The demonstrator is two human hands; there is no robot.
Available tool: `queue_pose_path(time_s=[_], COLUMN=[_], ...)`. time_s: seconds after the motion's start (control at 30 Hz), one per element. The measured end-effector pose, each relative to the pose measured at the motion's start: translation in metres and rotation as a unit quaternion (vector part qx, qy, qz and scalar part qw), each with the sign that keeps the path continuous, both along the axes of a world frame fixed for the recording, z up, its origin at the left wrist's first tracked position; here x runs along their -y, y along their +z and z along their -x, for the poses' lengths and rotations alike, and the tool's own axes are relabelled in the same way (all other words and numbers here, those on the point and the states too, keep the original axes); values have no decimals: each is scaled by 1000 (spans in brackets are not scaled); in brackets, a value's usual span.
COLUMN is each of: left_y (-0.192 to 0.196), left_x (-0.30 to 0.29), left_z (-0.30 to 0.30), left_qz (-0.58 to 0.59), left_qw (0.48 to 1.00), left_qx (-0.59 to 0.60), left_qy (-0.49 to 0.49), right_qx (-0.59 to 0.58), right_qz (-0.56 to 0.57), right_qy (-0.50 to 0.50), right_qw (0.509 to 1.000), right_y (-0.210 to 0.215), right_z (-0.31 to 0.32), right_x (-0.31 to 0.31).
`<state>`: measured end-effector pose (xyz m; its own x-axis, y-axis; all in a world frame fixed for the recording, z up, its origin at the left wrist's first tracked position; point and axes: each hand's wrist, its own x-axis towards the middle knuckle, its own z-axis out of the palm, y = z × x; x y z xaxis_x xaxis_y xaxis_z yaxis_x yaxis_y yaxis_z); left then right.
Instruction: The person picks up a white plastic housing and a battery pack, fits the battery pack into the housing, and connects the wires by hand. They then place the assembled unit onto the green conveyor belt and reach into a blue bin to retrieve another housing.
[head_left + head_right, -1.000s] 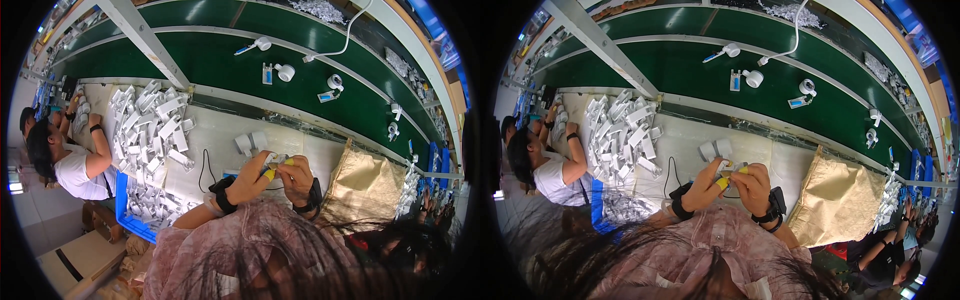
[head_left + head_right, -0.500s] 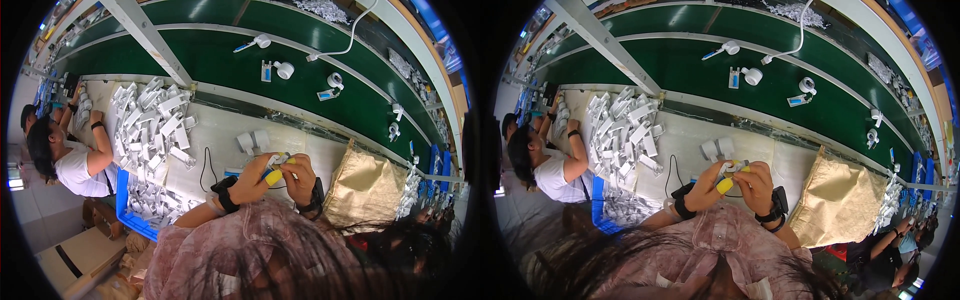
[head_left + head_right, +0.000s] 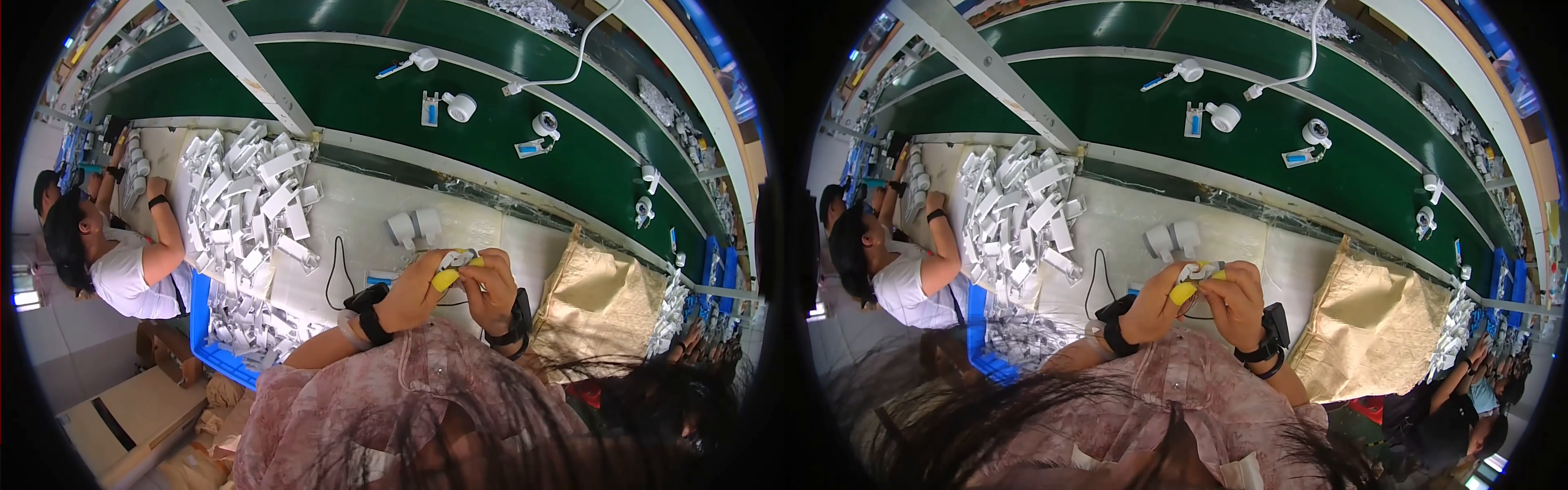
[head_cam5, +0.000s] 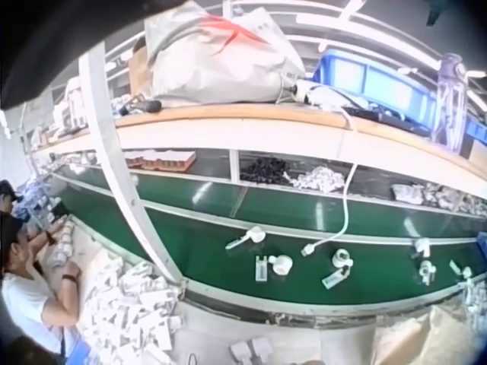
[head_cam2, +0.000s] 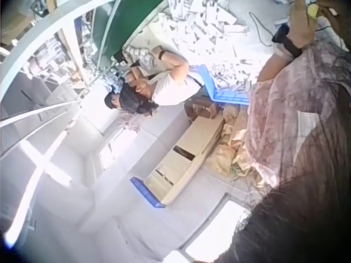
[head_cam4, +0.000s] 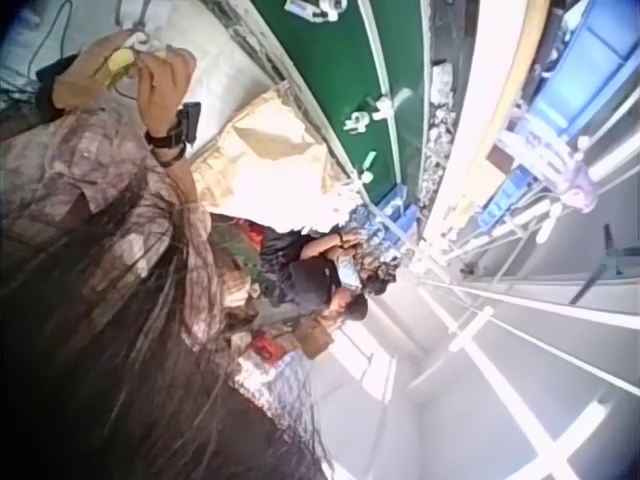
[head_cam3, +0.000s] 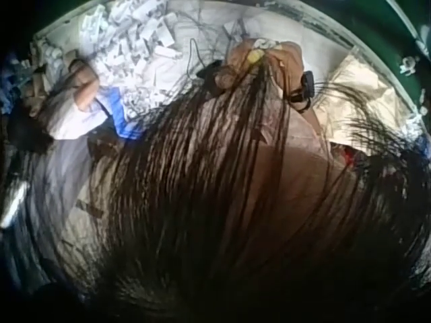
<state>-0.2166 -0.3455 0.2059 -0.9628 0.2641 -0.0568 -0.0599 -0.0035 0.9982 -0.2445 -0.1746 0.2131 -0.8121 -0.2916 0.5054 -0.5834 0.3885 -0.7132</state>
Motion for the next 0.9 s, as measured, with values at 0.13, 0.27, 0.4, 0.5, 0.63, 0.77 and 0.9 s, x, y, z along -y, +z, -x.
queue_pose_path(time_s=[0.13,0.27,0.4,0.5,0.63,0.77,0.9], left_y=[-2,-7,6,-9,-24,-30,-61], left_x=[2,9,9,16,22,35,56], left_z=[1,9,17,28,48,64,87], left_qz=[26,-75,-237,-254,-234,-247,-258], left_qw=[999,995,964,962,969,958,936], left_qx=[-28,60,114,101,79,141,211], left_qy=[4,-22,-27,-11,-3,48,116], right_qx=[-1,57,209,577,525,486,462], right_qz=[4,-4,158,418,381,361,304], right_qy=[-14,28,42,183,184,110,22], right_qw=[1000,998,964,678,739,788,833], right_y=[-3,-15,-42,-55,-64,-72,-96], right_z=[-3,0,8,22,46,78,123], right_x=[4,-3,-18,-18,-15,-6,21])
